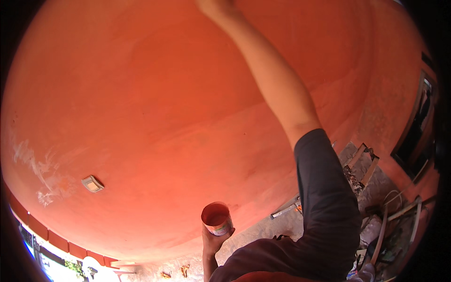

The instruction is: The person paints a ceiling with red paint using a paintbrush and a small paint can. They repeatedly dip the brush into the can and apply paint to the ceiling surface in broad strokes.

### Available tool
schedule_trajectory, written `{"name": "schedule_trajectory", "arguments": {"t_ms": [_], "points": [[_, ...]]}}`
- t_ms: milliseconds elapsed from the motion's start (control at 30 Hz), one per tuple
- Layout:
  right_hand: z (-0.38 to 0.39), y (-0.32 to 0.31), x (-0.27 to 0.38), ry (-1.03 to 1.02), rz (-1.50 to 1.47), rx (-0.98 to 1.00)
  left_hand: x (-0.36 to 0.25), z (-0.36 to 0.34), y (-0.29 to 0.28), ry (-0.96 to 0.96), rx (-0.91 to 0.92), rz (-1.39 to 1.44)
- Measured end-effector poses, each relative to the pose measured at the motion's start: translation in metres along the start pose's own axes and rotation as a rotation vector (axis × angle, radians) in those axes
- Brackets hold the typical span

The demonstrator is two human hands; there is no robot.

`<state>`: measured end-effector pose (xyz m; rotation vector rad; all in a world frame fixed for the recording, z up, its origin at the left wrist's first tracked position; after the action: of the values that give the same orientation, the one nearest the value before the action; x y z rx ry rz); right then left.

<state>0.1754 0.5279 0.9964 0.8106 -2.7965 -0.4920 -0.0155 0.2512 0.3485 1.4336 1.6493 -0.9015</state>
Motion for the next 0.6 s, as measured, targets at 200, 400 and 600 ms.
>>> {"name": "schedule_trajectory", "arguments": {"t_ms": [200,400,600], "points": [[0.039,0.019,0.197,-0.246,-0.13,-0.037,0.012,0.008,-0.006,0.014,-0.009,0.026],[0.028,0.011,0.237,0.066,-0.782,0.243,0.009,0.022,-0.01,0.004,-0.081,-0.004],[-0.032,0.003,0.056,0.444,-0.896,0.333,-0.017,0.002,-0.001,0.042,-0.087,-0.043]]}}
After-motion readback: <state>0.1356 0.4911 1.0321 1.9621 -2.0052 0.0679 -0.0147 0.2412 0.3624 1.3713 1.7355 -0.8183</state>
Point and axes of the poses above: each hand's wrist, its own z-axis away from the middle knuckle, its own y-axis out of the palm, x = y × z, the point moved 6 cm from there along -z, towards the middle knuckle, and after that the axes turned 15 degrees about y, right-handed, at the moved point
